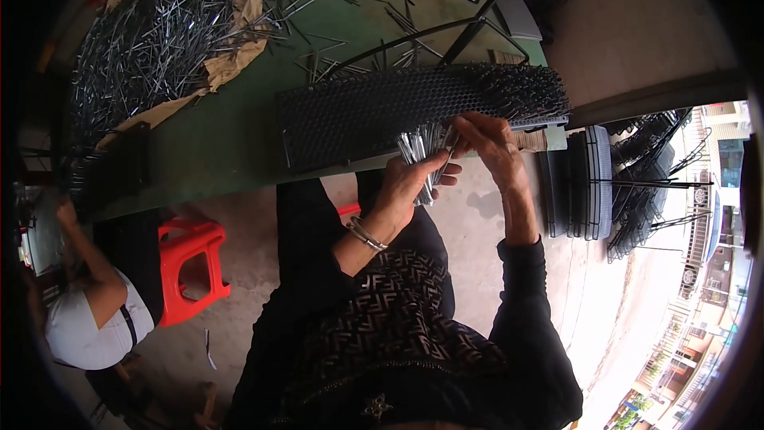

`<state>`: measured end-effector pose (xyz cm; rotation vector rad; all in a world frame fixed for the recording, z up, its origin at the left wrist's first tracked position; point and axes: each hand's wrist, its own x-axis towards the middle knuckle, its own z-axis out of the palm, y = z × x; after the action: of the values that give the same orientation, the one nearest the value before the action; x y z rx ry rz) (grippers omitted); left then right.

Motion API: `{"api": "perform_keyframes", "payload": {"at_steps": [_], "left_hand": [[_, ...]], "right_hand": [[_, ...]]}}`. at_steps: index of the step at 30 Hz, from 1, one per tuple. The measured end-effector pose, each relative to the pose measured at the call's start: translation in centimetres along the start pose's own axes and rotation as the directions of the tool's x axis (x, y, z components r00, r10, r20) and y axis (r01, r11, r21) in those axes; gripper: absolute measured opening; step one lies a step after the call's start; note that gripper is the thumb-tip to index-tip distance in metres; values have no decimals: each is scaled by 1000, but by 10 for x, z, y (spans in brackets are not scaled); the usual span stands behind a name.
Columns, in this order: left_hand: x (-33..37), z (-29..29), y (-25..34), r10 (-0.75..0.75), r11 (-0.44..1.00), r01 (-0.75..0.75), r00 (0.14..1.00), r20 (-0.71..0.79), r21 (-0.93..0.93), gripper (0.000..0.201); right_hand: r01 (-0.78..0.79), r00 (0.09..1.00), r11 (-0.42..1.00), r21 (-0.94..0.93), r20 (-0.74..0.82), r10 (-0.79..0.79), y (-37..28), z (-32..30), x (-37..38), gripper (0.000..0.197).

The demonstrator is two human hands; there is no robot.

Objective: Inserting and arranging numerous small metal pins into a black grid component.

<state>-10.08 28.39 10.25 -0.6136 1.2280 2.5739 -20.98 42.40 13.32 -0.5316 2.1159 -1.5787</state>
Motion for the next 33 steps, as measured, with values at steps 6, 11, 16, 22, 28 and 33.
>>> {"api": "perform_keyframes", "payload": {"at_steps": [6,11,16,22,28,33], "left_hand": [[-1,1,4,44,999,-44,999,-11,-15,27],[2,-4,-2,38,999,-39,999,12,38,26],[6,-5,-7,-65,997,65,998,-2,51,28],[17,-9,-15,-83,978,84,996,12,-190,34],[28,-5,-25,-116,919,146,988,103,-365,31],[30,-8,-28,-143,929,169,984,103,-328,31]], "right_hand": [[-48,999,999,12,-12,48,-1,2,-4,24],[-63,997,998,8,46,63,-3,-1,-5,21],[-95,985,995,-17,140,96,3,-14,-3,16],[37,907,965,-259,-396,-141,-17,-33,9,17],[89,764,844,-529,-507,-399,4,-42,44,20],[66,757,820,-569,-507,-413,13,-42,60,21]]}}
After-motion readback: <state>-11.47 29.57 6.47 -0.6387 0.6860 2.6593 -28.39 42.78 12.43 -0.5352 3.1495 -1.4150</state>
